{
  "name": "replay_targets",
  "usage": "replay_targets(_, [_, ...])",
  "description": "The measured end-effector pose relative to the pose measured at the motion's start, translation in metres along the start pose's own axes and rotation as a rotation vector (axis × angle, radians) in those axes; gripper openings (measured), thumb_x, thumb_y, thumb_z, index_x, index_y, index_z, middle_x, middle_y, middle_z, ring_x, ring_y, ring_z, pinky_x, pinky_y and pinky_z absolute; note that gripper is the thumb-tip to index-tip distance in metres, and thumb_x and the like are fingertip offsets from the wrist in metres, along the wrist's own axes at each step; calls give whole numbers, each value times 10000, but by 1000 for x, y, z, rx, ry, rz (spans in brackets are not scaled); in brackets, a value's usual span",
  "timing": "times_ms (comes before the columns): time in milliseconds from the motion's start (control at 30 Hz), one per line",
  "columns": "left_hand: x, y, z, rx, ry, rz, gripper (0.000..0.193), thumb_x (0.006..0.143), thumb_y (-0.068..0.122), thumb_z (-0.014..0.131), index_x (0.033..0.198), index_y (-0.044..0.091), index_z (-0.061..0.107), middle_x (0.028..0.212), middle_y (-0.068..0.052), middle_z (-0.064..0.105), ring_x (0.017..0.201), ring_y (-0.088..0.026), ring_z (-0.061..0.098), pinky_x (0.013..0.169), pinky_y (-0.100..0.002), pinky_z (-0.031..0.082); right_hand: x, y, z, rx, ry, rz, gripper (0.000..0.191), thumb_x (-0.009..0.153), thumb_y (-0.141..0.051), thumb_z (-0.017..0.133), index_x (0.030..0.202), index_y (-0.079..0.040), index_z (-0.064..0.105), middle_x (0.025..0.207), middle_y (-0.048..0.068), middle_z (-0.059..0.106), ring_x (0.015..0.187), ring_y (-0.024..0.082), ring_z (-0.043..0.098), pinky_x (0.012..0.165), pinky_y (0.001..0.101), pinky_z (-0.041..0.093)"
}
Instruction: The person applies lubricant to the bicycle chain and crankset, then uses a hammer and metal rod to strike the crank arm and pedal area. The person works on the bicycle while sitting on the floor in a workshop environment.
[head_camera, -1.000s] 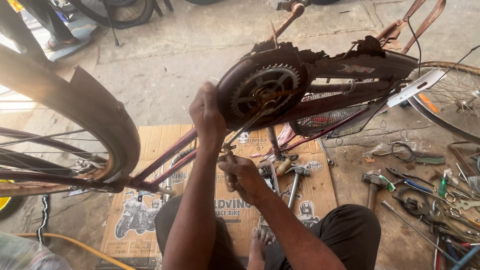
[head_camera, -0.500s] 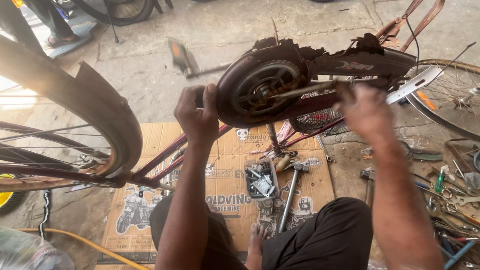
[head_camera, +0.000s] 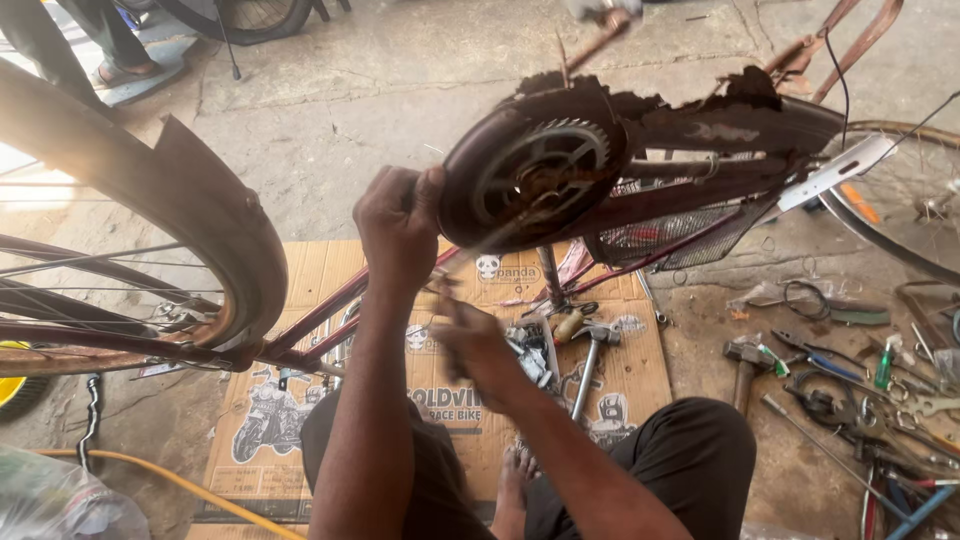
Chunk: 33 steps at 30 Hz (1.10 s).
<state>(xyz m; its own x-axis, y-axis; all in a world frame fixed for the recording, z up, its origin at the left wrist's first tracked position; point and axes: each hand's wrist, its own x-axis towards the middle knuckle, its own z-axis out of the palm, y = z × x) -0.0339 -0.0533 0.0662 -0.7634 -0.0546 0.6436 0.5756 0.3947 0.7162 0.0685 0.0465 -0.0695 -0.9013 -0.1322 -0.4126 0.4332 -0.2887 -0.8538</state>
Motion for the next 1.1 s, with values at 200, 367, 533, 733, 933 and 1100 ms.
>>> replay_targets(200, [3,-2,2,43,0,25,345,1041,276,675,794,37,649,763,-66,642,645,-186,589,602,-368,468,-27,-48,12,-118,-47,-38,648,879,-137,668,1452,90,468,657,11,501,451,88,473,379,239,399])
replay_targets(367, [2,2,-1,16,-36,53,363,1061,317,637,857,19,671,791,-94,657,676,-225,608,638,-392,484,-20,-49,-65,-623,182,61,611,959,-192,537,1551,-158,392,765,32,650,484,102,480,401,271,452])
replay_targets(533, [2,6,-7,65,-90,1,392,1058,355,617,863,22,686,808,-101,679,699,-238,648,657,-398,500,-45,-121,-171,-1034,443,-178,571,1005,-215,612,1542,-133,438,1241,139,665,978,147,626,896,371,515])
replay_targets(733, [2,6,-9,86,-136,17,434,1081,380,558,888,13,688,817,-121,672,725,-283,650,681,-422,491,-75,-179,-196,-1239,787,-152,471,1010,-299,676,1430,-109,575,951,126,730,788,246,709,740,410,581])
replay_targets(933, [3,1,-4,121,-130,23,489,1092,406,512,865,10,686,792,-133,655,700,-299,630,662,-440,476,-46,-109,-178,-992,619,-184,385,1003,-253,603,1356,-99,590,1028,43,736,688,134,649,616,321,548])
replay_targets(1100, [3,-1,-2,192,-173,-17,566,1094,454,434,805,23,661,751,-126,632,657,-287,614,636,-440,457,-2,-9,-95,-832,448,-11,397,1005,-296,556,1350,-118,638,841,43,664,550,94,502,479,302,474])
